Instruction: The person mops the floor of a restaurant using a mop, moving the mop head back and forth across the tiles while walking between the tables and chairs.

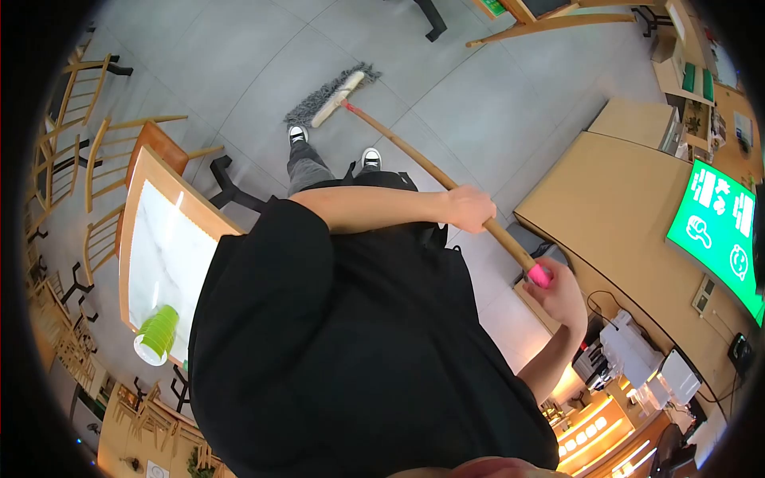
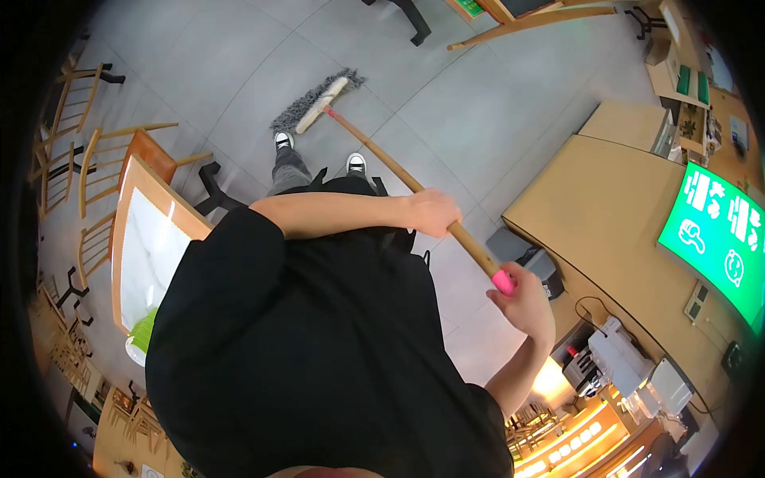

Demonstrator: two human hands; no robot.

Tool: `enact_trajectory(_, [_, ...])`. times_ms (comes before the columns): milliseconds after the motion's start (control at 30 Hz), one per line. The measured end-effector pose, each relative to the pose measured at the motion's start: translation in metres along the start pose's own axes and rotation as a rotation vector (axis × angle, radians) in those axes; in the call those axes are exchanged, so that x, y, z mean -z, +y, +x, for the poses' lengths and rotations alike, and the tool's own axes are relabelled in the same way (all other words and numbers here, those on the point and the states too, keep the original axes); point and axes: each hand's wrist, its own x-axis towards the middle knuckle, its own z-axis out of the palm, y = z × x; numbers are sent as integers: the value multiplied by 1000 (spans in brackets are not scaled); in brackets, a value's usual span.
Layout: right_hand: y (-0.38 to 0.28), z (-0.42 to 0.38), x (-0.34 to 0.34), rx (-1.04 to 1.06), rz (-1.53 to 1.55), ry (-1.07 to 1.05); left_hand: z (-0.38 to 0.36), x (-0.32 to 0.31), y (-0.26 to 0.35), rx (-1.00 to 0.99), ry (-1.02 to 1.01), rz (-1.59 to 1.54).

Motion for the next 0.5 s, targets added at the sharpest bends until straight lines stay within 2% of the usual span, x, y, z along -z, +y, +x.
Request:
enact_trajectory(100, [-26,39,-9,130,-87,42,-22,29,-34,102,82,-2])
enact_trajectory(267, [-85,160,-64,199,-122,6,-73,47,-159,320,325,43])
enact_trajectory(367, [-118,227,-123,251,-102,-83,-125,74,-214,395,241,93])
enact_trajectory(500, [-193,277,-212,328,16,-148,-206,59,-300,530,610,433])
